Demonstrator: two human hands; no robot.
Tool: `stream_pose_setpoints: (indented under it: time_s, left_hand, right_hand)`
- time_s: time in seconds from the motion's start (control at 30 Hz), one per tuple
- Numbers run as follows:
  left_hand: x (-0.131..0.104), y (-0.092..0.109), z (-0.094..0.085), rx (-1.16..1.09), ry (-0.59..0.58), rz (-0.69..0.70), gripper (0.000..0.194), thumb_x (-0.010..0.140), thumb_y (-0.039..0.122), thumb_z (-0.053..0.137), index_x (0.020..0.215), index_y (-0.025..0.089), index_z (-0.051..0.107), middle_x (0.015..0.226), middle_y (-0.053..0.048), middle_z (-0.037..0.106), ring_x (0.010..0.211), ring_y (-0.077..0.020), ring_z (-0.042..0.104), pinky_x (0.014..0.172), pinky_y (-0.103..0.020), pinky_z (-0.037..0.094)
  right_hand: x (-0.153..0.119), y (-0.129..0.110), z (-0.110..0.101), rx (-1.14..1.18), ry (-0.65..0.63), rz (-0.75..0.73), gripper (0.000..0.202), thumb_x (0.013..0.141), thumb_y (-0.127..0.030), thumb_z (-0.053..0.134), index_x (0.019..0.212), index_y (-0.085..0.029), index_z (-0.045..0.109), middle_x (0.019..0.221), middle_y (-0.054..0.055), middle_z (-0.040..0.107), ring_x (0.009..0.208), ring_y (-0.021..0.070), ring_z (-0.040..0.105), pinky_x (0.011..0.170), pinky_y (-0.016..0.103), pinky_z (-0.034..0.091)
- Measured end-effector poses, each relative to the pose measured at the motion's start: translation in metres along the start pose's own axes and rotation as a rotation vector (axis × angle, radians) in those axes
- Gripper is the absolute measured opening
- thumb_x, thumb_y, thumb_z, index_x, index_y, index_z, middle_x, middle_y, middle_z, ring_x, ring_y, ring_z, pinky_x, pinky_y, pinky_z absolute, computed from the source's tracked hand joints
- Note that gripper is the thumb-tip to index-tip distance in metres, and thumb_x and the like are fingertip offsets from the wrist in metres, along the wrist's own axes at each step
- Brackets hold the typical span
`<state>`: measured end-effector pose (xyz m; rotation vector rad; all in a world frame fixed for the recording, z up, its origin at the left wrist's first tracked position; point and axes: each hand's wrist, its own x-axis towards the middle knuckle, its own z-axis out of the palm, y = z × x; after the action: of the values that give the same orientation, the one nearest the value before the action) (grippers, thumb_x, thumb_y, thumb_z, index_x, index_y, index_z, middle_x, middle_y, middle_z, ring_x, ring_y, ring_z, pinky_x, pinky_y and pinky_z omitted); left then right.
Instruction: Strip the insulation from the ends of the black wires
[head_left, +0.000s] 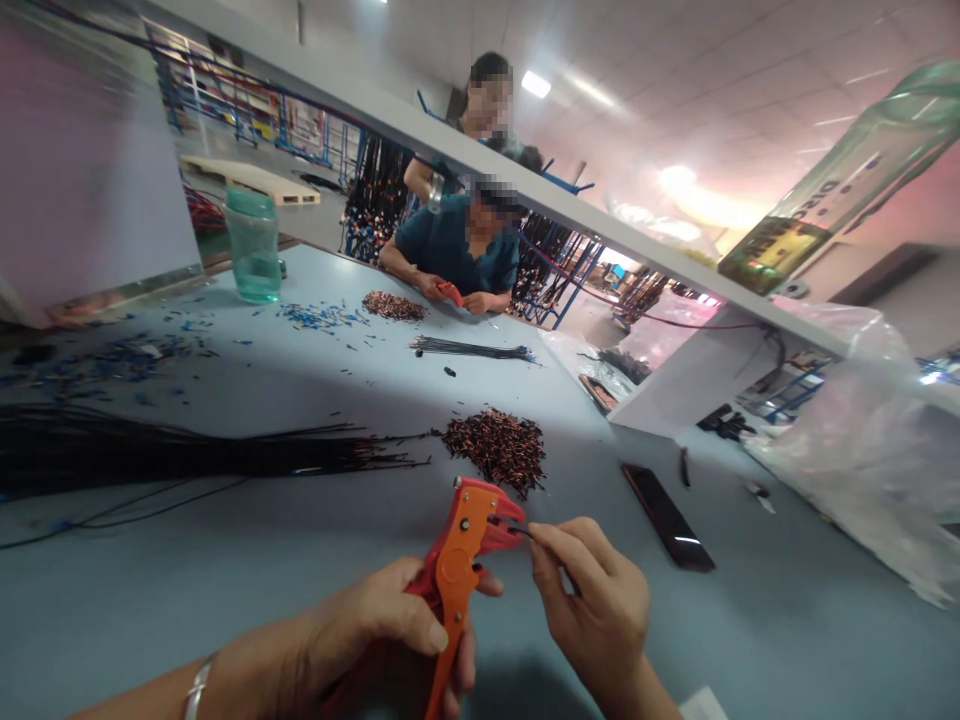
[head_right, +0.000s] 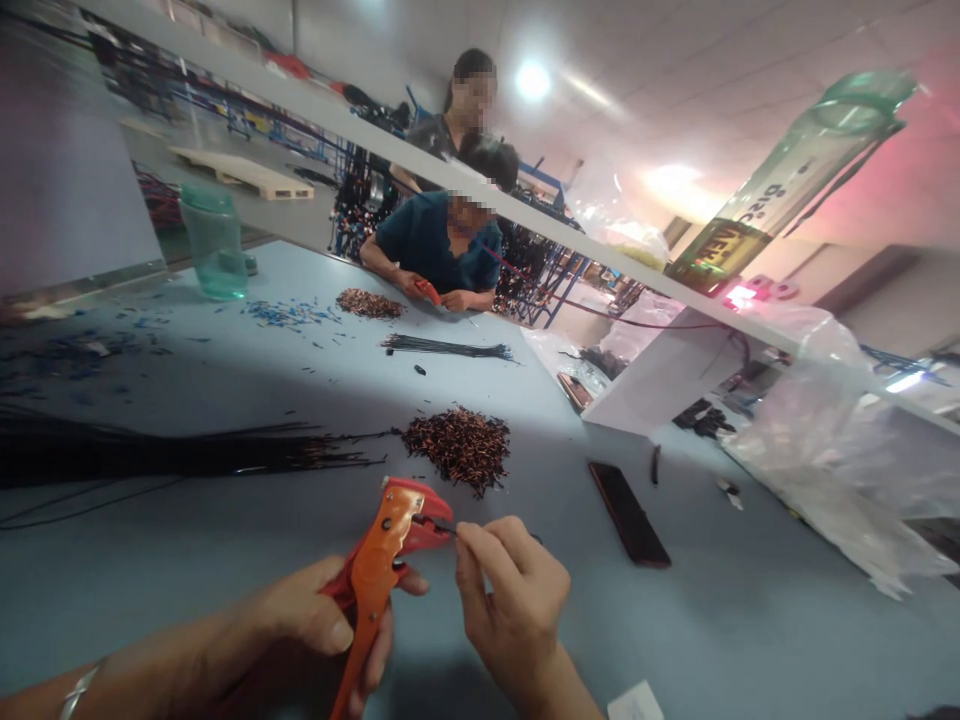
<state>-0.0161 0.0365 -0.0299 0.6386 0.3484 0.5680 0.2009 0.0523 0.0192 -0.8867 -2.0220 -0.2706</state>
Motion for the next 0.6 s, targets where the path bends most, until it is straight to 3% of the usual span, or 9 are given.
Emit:
stream_pose_setpoints:
  time_s: [0.6]
  left_hand:
    - [0.002, 0.007, 0.006, 0.153, -0.134, 0.039, 0.054, 0.067, 0.016, 0.063, 0.120, 0.014, 0.055, 0.081, -0.008, 0.076, 0.062, -0.0205, 0.069, 0.059, -0.031, 0.051]
  right_hand:
    - [0.002, -0.007, -0.007, -0.001, 0.006, -0.042, 0.016, 0.083, -0.004, 0.058, 0.089, -0.018, 0.061, 0.069, 0.002, 0.066, 0.057, 0.0144, 0.061, 0.053, 0.028, 0.045]
